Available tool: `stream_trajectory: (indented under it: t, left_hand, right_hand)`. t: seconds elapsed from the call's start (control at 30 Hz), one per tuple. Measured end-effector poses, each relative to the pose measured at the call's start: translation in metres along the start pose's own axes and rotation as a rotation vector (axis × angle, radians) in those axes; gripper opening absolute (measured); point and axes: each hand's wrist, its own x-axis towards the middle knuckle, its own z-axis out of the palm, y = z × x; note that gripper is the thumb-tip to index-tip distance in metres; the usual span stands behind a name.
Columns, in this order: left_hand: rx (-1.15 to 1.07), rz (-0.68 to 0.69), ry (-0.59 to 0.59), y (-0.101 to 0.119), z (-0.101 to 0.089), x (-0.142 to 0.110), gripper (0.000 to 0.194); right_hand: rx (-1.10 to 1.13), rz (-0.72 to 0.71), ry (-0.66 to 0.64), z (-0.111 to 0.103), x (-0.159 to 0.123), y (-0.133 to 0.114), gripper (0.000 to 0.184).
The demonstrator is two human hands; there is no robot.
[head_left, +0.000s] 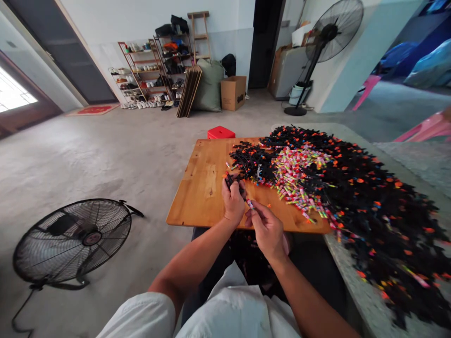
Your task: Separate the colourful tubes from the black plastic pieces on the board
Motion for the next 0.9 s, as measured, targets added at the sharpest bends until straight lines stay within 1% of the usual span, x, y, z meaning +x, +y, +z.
stream_trajectory:
  t: [0.13,0.3,0.37,0.43,0.5,0.53,0.57,0.6,0.63,0.67,0.7,0.73,0.77,0.83,0.9]
  left_hand:
    - [0.012,-0.028,0.005,-0.004,-0.001,0.0,0.019]
    - [-0.023,-0.116,0.069,-0.006,0.001,-0.004,0.019]
    - [0.004,-0.142,0.056,-0.011,-0.001,-0.009,0.018]
    - [0.072,-0.161,-0.013,-0.019,-0.007,-0.012,0.017]
    - [0.165,-0.159,-0.083,-0.027,-0.019,-0.008,0.02]
    - [0.217,-0.142,-0.099,-0.032,-0.027,-0.001,0.023]
    - [0.274,-0.11,-0.1,-0.036,-0.035,0.01,0.026]
    - [0.343,-0.056,-0.077,-0.039,-0.043,0.025,0.028]
    - [0.431,-0.002,-0.083,-0.043,-0.051,0.043,0.03]
    - [0.543,0.07,-0.112,-0.047,-0.057,0.064,0.029]
    - [0.701,0.158,-0.156,-0.051,-0.062,0.087,0.025]
    - [0.913,0.247,-0.207,-0.054,-0.066,0.111,0.022]
    - [1.151,0.319,-0.262,-0.057,-0.067,0.135,0.024]
    - [1.28,0.354,-0.343,-0.062,-0.066,0.176,0.031]
    - [1.361,0.388,-0.424,-0.065,-0.063,0.207,0.038]
  right_hand:
    - [-0.048,-0.007,-0.038,-0.002,-0.002,-0.001,0.037]
    - [0.022,0.054,-0.082,0.001,0.0,0.006,0.039]
    - [0.037,0.074,-0.103,-0.001,0.002,0.011,0.038]
    - [0.053,0.101,-0.09,-0.011,0.005,0.017,0.039]
    - [0.041,0.128,-0.047,-0.031,0.007,0.022,0.039]
    - [0.014,0.14,-0.031,-0.044,0.006,0.025,0.039]
    - [-0.026,0.154,-0.035,-0.059,0.005,0.028,0.038]
    - [-0.077,0.176,-0.065,-0.073,0.002,0.031,0.036]
    - [-0.135,0.206,-0.118,-0.087,-0.002,0.034,0.034]
    - [-0.209,0.243,-0.199,-0.099,-0.006,0.037,0.032]
    - [-0.304,0.264,-0.28,-0.108,-0.009,0.039,0.029]
    - [-0.413,0.265,-0.359,-0.113,-0.011,0.039,0.027]
    - [-0.529,0.252,-0.434,-0.114,-0.012,0.036,0.026]
    - [-0.73,0.19,-0.552,-0.107,-0.009,0.025,0.025]
    - [-0.807,0.118,-0.628,-0.096,-0.01,0.01,0.026]
